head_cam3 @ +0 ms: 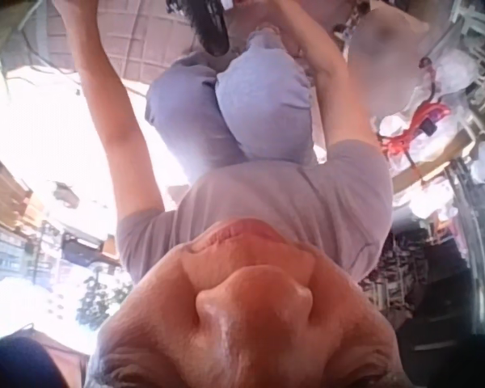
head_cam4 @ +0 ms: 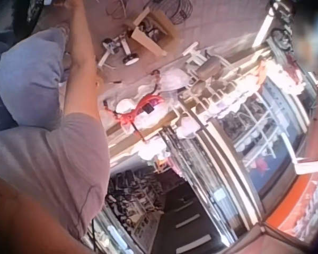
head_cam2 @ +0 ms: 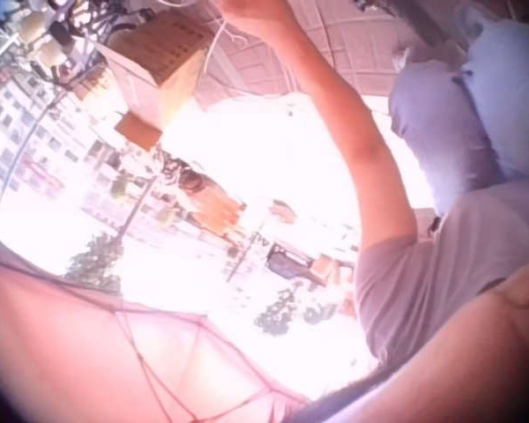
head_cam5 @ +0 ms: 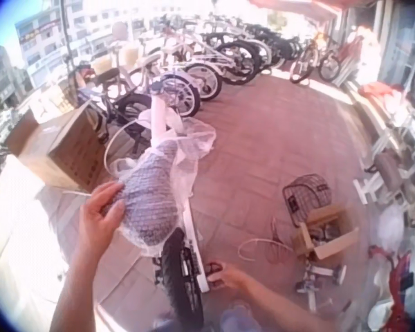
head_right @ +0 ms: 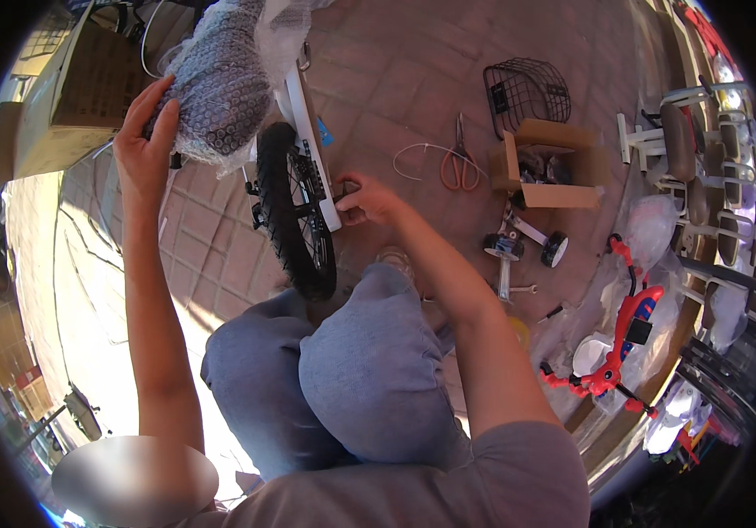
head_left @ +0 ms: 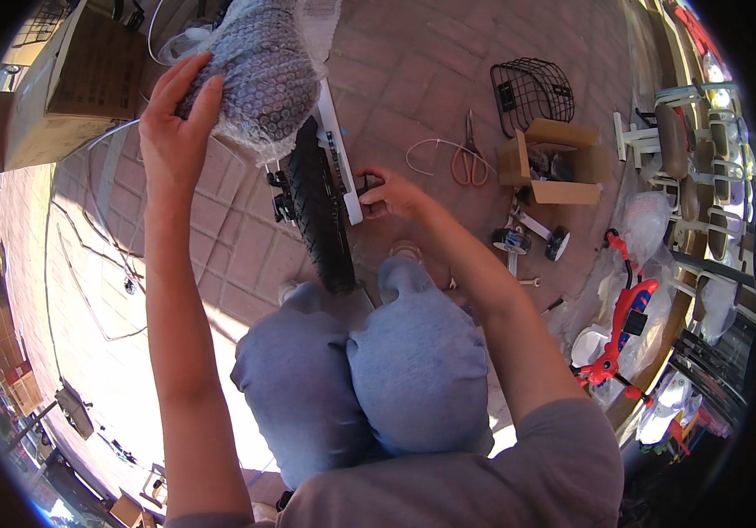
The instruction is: The person is assembling a white bicycle. They use scissors to cut protective wrapping and tape, open a cardboard box to retrieve reflectors, and apply yellow tape to the reflectors. The person then handles the bicycle frame and wheels.
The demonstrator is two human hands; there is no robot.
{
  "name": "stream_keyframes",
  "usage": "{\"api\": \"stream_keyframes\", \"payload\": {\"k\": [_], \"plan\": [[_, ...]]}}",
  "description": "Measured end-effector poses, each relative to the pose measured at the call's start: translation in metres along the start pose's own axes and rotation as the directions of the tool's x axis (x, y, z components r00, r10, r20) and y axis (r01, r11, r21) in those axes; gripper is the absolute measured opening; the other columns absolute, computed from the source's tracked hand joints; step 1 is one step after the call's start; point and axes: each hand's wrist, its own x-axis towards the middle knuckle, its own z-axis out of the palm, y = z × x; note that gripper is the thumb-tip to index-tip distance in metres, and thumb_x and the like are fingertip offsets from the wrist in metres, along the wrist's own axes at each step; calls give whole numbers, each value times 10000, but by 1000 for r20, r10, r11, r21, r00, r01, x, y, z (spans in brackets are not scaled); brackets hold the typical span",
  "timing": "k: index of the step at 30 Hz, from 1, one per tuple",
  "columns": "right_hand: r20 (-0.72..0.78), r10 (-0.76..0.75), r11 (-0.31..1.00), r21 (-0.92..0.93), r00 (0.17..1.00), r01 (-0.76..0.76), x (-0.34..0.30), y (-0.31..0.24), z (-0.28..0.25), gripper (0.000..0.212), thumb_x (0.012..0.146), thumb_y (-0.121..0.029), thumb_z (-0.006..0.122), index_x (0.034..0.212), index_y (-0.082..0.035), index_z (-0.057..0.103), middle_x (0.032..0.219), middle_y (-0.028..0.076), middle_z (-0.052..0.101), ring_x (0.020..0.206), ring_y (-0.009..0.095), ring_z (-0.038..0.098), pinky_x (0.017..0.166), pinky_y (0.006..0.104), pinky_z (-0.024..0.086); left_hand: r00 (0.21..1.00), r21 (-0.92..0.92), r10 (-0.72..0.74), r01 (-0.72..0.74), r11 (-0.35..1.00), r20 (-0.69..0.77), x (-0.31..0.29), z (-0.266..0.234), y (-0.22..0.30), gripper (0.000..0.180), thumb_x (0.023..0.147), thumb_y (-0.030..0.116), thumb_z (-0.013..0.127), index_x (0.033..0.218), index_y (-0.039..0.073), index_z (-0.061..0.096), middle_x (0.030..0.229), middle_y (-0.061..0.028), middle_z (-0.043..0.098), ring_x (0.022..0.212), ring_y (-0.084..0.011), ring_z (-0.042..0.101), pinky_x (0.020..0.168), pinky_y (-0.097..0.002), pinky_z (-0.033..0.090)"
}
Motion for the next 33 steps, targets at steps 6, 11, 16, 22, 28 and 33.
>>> {"api": "stream_keyframes", "payload": {"k": [6, 11, 16, 22, 28, 33], "plan": [[-147, -60, 996, -69, 987, 50, 1, 8, 13, 643, 658, 40, 668, 1244, -128, 465, 1023, 90, 570, 893, 268, 607, 708, 468, 551, 978, 573, -97, -27, 819, 185, 30, 12, 40, 655, 807, 583, 592, 1313, 174, 522, 1219, -159, 596, 1072, -322, 608, 899, -401, 453], [-297, -94, 964, -266, 950, 13, 4, 4, 34, 617, 609, 62, 628, 1190, -109, 514, 973, 95, 584, 830, 265, 618, 638, 445, 566, 972, 585, -145, 9, 811, 187, 32, 7, 20, 749, 770, 682, 535, 1345, 208, 471, 1236, -151, 583, 1097, -352, 585, 905, -443, 437], [-118, -80, 995, 51, 990, 87, 4, 10, 19, 597, 598, 62, 620, 1166, -93, 524, 918, 90, 583, 750, 245, 612, 600, 410, 571, 966, 525, -165, 37, 850, 198, 27, -4, 7, 724, 770, 654, 559, 1357, 241, 463, 1253, -141, 577, 1091, -337, 593, 903, -419, 444], [-258, -170, 921, -386, 951, 60, 7, 10, 31, 597, 600, 77, 576, 1174, -80, 531, 926, 91, 596, 729, 250, 625, 616, 408, 570, 974, 596, -149, 19, 803, 170, 25, 6, 13, 727, 774, 681, 534, 1357, 252, 467, 1259, -136, 576, 1081, -334, 602, 887, -430, 464], [-138, -81, 979, -197, 987, 53, 0, 5, 21, 652, 597, 76, 538, 1228, -78, 479, 1050, 122, 581, 878, 284, 629, 722, 455, 578, 975, 607, -140, 8, 794, 171, 23, 4, 17, 724, 777, 695, 514, 1349, 253, 472, 1226, -139, 589, 1074, -331, 604, 889, -442, 458], [-116, -18, 997, 70, 993, 26, -4, 8, 17, 687, 584, 80, 556, 1247, -78, 472, 1058, 130, 551, 908, 284, 609, 749, 470, 561, 975, 609, -141, 8, 793, 170, 24, 5, 18, 714, 779, 680, 520, 1342, 243, 476, 1212, -136, 589, 1076, -334, 598, 891, -434, 450]]}}
